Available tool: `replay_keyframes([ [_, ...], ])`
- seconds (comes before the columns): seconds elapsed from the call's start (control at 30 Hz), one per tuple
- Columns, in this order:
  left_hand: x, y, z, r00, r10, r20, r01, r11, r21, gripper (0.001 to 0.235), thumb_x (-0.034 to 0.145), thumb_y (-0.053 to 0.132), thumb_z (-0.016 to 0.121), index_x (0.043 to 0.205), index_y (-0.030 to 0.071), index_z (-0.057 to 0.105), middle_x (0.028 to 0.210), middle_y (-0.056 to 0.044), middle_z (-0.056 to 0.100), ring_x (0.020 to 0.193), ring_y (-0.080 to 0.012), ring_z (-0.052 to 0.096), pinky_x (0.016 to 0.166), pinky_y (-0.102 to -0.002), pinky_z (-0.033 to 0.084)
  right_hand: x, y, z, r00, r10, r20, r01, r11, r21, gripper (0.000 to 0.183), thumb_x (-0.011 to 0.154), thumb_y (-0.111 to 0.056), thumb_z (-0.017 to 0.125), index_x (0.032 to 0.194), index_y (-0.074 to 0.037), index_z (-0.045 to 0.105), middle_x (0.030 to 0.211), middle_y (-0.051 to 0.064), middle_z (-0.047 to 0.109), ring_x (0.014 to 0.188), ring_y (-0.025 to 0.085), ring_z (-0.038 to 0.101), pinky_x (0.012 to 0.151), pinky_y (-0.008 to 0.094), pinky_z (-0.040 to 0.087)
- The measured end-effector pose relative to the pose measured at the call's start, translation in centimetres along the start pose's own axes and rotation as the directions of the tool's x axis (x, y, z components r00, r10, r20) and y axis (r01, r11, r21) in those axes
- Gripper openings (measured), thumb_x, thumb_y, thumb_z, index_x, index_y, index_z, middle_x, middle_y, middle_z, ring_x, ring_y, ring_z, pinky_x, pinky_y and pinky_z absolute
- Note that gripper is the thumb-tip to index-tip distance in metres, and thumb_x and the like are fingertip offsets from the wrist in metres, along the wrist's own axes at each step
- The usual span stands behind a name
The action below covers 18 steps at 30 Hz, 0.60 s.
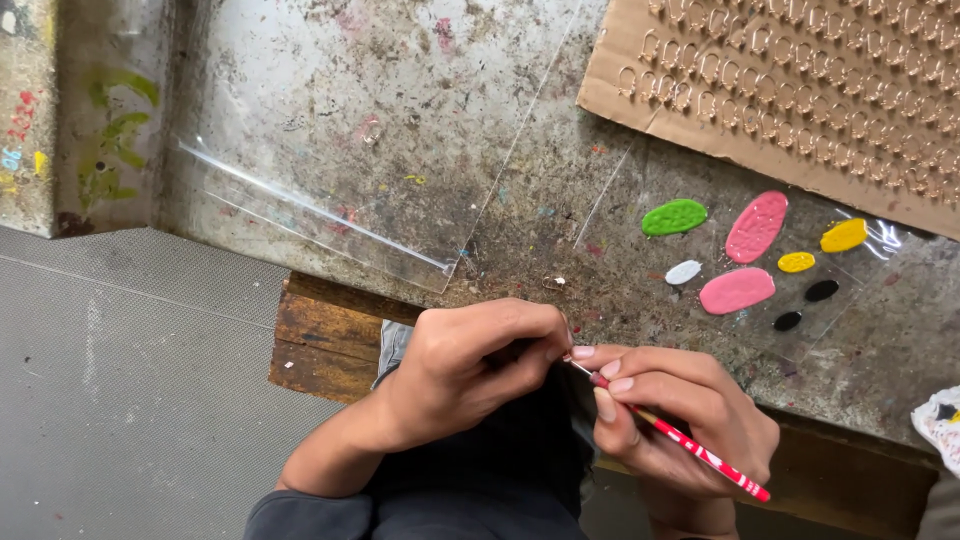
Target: The person hand-paints small metallic figurines using a fine brush and multiple paint colors. They repeatedly dip the brush into different colors on a palette and apply paint to the figurines, placing finished pieces onto a cardboard sheet with many similar items.
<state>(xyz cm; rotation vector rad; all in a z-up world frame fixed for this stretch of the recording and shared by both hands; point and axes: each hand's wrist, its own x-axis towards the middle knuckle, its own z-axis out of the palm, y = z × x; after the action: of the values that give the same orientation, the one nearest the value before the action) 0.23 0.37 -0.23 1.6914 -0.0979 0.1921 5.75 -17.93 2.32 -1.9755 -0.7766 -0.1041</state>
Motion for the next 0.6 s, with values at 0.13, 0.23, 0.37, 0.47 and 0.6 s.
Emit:
replay_keyframes([
  [0.13, 0.05, 0.05, -0.04, 1.0, -0.002, 0.001, 0.002, 1.0, 0.006, 0.004, 0.103, 0.001, 0.059, 0.107, 0.001, 0.062, 0.095, -0.009, 0.069, 0.08, -0.0206, 0.069, 0.077, -0.03, 0.056, 0.01, -0.08, 0.07, 1.0, 0.01, 0.0, -0.01, 1.0, -0.002, 0.011, 0.093, -0.012, 0.064, 0.087, -0.005, 0.058, 0.085, 0.016, 0.069, 0.074, 0.025, 0.082, 0.069, 0.025, 0.066],
  [0.23, 0.02, 0.05, -0.05, 1.0, -0.002, -0.002, 0.002, 1.0, 0.0, 0.004, 0.103, 0.001, 0.06, 0.106, 0.001, 0.062, 0.095, -0.009, 0.069, 0.081, -0.0205, 0.069, 0.078, -0.03, 0.056, -0.13, 0.13, 0.08, 1.0, -0.012, -0.001, 0.012, 1.0, 0.007, 0.01, 0.093, -0.011, 0.064, 0.088, -0.005, 0.058, 0.084, 0.016, 0.068, 0.073, 0.024, 0.082, 0.069, 0.024, 0.066],
  [0.37, 0.1, 0.12, -0.14, 1.0, 0.003, 0.004, -0.003, 1.0, -0.008, 0.004, 0.103, 0.001, 0.059, 0.106, 0.001, 0.061, 0.095, -0.009, 0.069, 0.082, -0.0206, 0.069, 0.078, -0.03, 0.056, -0.15, 0.04, 0.11, 1.0, -0.002, -0.004, 0.002, 1.0, -0.003, 0.01, 0.093, -0.011, 0.065, 0.088, -0.005, 0.058, 0.085, 0.016, 0.069, 0.073, 0.024, 0.081, 0.069, 0.025, 0.066],
  [0.47, 0.05, 0.07, -0.15, 1.0, 0.002, 0.009, -0.002, 1.0, -0.011, 0.004, 0.104, 0.001, 0.058, 0.106, 0.0, 0.061, 0.095, -0.009, 0.069, 0.082, -0.0209, 0.069, 0.079, -0.03, 0.056, -0.23, -0.01, 0.12, 1.0, 0.011, -0.004, -0.011, 1.0, 0.007, 0.01, 0.093, -0.011, 0.065, 0.088, -0.006, 0.058, 0.085, 0.016, 0.068, 0.074, 0.025, 0.082, 0.069, 0.025, 0.066],
  [0.6, 0.14, 0.17, -0.13, 1.0, -0.001, 0.003, 0.001, 1.0, -0.015, 0.004, 0.103, 0.001, 0.058, 0.105, 0.0, 0.061, 0.095, -0.009, 0.068, 0.081, -0.0204, 0.068, 0.078, -0.03, 0.056, -0.48, 0.14, 0.27, 0.999, 0.019, -0.029, -0.018, 1.0, 0.018, 0.011, 0.093, -0.012, 0.065, 0.089, -0.007, 0.057, 0.084, 0.015, 0.068, 0.072, 0.024, 0.082, 0.067, 0.023, 0.065],
])
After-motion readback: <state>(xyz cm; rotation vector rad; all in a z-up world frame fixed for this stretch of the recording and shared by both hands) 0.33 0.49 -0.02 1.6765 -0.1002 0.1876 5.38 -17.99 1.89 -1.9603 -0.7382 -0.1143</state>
